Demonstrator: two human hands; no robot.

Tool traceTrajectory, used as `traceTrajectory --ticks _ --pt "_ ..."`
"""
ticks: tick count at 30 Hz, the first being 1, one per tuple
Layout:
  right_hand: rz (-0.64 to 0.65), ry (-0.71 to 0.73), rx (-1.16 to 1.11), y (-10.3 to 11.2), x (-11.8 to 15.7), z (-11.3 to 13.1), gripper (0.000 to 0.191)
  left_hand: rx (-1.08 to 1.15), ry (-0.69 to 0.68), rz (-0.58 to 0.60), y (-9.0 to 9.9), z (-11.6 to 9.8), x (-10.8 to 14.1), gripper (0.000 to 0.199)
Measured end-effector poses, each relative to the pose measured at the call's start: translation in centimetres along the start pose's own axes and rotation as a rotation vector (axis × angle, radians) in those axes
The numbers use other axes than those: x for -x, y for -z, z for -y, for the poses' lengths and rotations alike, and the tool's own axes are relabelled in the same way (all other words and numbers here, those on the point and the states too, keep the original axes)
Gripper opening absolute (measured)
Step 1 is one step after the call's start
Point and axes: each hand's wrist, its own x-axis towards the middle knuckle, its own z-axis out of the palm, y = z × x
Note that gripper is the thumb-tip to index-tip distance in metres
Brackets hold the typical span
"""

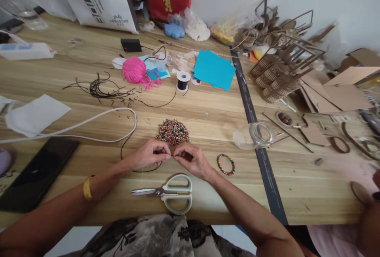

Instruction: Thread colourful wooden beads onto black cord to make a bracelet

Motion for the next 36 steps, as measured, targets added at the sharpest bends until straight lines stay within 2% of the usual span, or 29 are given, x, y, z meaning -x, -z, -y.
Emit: traceTrajectory --ticks 36 --pt "0.02 0.018 -0.021 -0.04 -0.03 -0.16 0.01 -0.044 -0.01 0.009 0.0 -0.42 -0.03 0.009"
